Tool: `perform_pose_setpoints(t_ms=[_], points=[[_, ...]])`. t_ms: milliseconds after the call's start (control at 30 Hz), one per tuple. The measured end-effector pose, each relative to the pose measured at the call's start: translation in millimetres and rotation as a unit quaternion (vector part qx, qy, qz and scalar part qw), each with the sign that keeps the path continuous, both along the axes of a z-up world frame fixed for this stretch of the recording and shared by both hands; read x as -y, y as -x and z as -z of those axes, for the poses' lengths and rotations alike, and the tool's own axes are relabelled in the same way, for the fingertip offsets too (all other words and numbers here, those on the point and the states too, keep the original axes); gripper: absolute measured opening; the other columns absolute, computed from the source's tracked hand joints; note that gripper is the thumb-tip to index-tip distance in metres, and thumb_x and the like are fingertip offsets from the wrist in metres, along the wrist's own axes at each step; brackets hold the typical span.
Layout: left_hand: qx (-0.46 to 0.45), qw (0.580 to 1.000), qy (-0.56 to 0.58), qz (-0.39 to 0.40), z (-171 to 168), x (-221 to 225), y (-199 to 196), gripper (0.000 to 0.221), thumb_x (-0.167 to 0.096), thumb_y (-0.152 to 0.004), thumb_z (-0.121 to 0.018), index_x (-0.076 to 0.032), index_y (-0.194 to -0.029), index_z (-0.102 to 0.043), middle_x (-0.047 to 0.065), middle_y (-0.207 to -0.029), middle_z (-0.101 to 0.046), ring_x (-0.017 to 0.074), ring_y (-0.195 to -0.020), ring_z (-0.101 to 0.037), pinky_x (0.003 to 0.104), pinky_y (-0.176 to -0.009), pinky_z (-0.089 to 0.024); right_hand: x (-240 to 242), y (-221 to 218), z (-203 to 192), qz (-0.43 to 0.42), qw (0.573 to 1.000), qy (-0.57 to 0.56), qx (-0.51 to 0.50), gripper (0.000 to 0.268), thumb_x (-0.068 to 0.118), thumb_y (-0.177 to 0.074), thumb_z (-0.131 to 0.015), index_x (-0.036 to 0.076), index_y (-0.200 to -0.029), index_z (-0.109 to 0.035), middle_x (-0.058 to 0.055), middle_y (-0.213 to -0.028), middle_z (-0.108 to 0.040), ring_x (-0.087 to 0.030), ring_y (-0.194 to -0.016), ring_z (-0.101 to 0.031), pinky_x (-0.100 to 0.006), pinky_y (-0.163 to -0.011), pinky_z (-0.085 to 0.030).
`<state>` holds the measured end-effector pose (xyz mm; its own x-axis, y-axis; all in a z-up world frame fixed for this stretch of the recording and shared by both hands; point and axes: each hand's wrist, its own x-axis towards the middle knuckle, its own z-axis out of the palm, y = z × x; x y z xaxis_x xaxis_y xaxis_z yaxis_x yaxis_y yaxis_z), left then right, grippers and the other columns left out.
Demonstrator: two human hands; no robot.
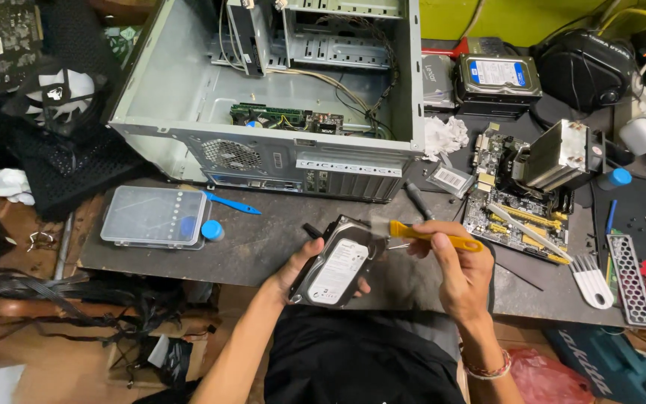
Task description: Cleaning a hard drive with a brush and inspecting the PCB after removing it from a computer case
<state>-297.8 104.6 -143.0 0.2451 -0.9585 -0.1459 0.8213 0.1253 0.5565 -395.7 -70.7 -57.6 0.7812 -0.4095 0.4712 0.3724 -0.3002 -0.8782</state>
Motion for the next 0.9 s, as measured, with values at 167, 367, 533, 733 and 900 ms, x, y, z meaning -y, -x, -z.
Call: perform_pose_setpoints(t_ms=[167,367,533,733,900], points=[[-0.021,0.999,0.029,0.031,10.8,-2.6,1.4,0.079,-0.063,-0.069,-0.049,0.001,-0.115,-0.050,0.025,-0.096,-0.058,0.0314,-0.090,-0.059,0.042,-0.087,-0.044,-1.3,0.8,-13.9,-0.086,0.994,0.066,-0.001,0.024,0.016,-0.084,-0.046,-0.001,-0.086,-0.063,-0.014,-0.064,-0.062,-0.017,-0.054,-0.056,-0.029,-0.055,-0.048],[-0.009,0.997,0.061,0.050,-37.5,-0.3,-0.6,0.079,-0.064,-0.071,-0.045,0.002,-0.114,-0.050,0.028,-0.093,-0.058,0.0328,-0.090,-0.059,0.040,-0.085,-0.045,20.6,5.2,0.1,-0.056,0.996,0.065,0.014,0.026,0.015,-0.087,-0.042,-0.001,-0.082,-0.061,-0.012,-0.062,-0.058,-0.016,-0.054,-0.053,-0.027,-0.056,-0.046],[-0.022,0.997,0.059,0.043,-18.6,-0.4,-0.8,0.078,-0.062,-0.071,-0.047,0.004,-0.113,-0.049,0.030,-0.093,-0.057,0.0373,-0.091,-0.058,0.044,-0.085,-0.045,9.8,4.9,-17.2,-0.106,0.993,0.038,0.025,0.025,0.015,-0.086,-0.044,-0.002,-0.086,-0.061,-0.014,-0.067,-0.060,-0.016,-0.056,-0.054,-0.028,-0.056,-0.046],[-0.038,0.997,0.058,0.029,-40.4,0.6,-0.4,0.078,-0.062,-0.073,-0.045,0.006,-0.112,-0.049,0.032,-0.090,-0.057,0.0402,-0.089,-0.058,0.046,-0.083,-0.045,25.7,6.1,-9.8,-0.076,0.980,0.171,-0.064,0.022,0.016,-0.086,-0.044,0.005,-0.080,-0.063,-0.008,-0.062,-0.062,-0.018,-0.052,-0.056,-0.029,-0.055,-0.046],[-0.039,0.998,0.046,0.026,-36.2,1.9,-0.1,0.079,-0.062,-0.072,-0.045,0.006,-0.111,-0.050,0.032,-0.091,-0.056,0.0419,-0.089,-0.057,0.049,-0.083,-0.045,20.2,7.9,-19.2,-0.085,0.989,0.111,-0.047,0.025,0.016,-0.086,-0.043,0.003,-0.084,-0.064,-0.010,-0.061,-0.060,-0.016,-0.055,-0.053,-0.028,-0.056,-0.045]])
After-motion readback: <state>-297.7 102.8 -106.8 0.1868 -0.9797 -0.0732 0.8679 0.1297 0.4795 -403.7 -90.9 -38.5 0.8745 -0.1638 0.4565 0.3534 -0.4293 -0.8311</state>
